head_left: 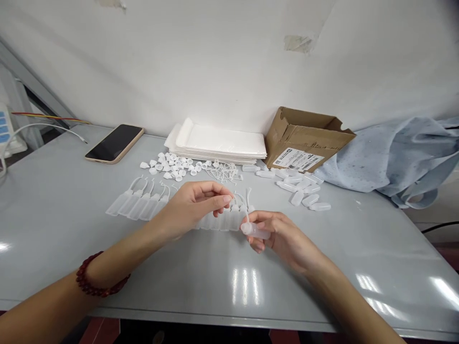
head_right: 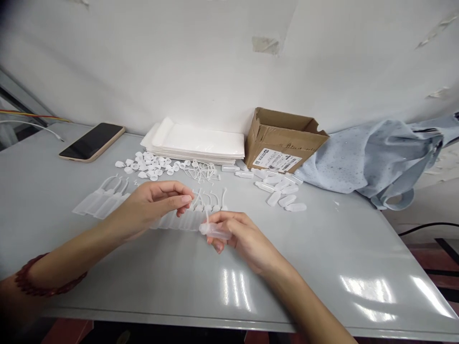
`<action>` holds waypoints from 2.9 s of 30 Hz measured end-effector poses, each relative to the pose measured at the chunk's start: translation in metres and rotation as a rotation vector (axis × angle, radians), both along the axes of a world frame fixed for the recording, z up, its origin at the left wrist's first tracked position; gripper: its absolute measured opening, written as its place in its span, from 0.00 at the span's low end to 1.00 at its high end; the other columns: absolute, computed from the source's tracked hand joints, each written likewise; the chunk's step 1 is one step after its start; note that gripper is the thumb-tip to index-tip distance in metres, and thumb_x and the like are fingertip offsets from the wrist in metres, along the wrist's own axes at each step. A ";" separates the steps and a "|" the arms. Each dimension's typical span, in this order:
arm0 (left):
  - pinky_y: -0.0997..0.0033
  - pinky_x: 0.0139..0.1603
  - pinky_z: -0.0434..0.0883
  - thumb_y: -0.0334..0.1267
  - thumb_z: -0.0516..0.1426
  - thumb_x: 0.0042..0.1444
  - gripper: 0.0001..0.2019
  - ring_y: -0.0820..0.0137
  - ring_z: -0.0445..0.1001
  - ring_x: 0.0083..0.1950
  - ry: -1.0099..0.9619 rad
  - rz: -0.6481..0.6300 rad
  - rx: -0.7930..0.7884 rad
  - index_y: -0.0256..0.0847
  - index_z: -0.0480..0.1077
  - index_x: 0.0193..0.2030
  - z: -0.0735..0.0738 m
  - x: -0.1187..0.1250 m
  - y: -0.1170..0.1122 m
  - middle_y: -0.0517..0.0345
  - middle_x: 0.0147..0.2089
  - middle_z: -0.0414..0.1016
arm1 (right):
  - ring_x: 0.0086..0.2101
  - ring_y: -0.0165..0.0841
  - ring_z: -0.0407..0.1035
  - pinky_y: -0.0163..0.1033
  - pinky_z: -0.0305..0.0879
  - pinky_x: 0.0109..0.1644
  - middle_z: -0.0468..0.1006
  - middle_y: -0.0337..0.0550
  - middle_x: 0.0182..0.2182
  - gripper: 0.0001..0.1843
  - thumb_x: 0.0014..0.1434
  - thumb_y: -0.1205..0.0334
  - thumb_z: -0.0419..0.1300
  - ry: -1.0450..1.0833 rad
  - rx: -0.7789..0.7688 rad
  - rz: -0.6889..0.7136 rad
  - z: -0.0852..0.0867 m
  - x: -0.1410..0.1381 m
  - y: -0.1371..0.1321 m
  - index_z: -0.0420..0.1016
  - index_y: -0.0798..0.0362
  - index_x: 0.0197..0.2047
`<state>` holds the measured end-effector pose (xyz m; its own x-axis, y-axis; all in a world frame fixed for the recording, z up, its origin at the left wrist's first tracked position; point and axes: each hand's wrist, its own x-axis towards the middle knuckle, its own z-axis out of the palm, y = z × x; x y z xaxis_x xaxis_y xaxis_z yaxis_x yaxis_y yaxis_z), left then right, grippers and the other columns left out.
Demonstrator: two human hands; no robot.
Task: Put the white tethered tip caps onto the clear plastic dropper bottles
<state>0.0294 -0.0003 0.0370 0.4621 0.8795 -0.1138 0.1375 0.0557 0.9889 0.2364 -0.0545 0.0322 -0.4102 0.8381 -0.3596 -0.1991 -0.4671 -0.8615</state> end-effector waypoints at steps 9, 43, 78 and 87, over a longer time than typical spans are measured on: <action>0.70 0.32 0.71 0.43 0.62 0.51 0.09 0.75 0.67 0.27 -0.118 -0.024 -0.202 0.39 0.77 0.28 0.002 0.002 -0.002 0.58 0.28 0.74 | 0.23 0.29 0.57 0.38 0.55 0.32 0.68 0.39 0.23 0.10 0.56 0.61 0.54 -0.033 0.110 -0.148 -0.002 0.011 0.006 0.76 0.55 0.32; 0.70 0.41 0.72 0.43 0.63 0.51 0.14 0.71 0.72 0.38 0.003 -0.153 0.072 0.44 0.74 0.44 -0.003 0.011 -0.017 0.59 0.38 0.73 | 0.26 0.27 0.60 0.38 0.57 0.39 0.71 0.38 0.27 0.10 0.60 0.64 0.54 -0.041 0.157 -0.065 0.000 0.001 -0.002 0.76 0.54 0.37; 0.80 0.29 0.69 0.27 0.55 0.59 0.05 0.78 0.72 0.30 0.164 0.159 0.891 0.37 0.72 0.36 -0.021 0.027 -0.039 0.59 0.32 0.76 | 0.25 0.26 0.62 0.32 0.57 0.28 0.72 0.35 0.24 0.04 0.58 0.65 0.60 -0.592 0.754 -0.307 -0.007 -0.013 -0.014 0.73 0.52 0.31; 0.79 0.28 0.66 0.24 0.53 0.54 0.06 0.78 0.66 0.27 0.158 0.098 0.820 0.37 0.68 0.30 -0.018 0.028 -0.037 0.62 0.27 0.70 | 0.23 0.25 0.57 0.34 0.53 0.28 0.64 0.33 0.20 0.07 0.57 0.59 0.63 -0.177 0.365 -0.188 -0.010 -0.008 -0.008 0.75 0.53 0.30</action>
<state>0.0569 -0.0369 0.0193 0.4113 0.7470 0.5223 0.3100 -0.6535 0.6905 0.2280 -0.0625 0.0219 -0.1975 0.9772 -0.0776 -0.0862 -0.0962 -0.9916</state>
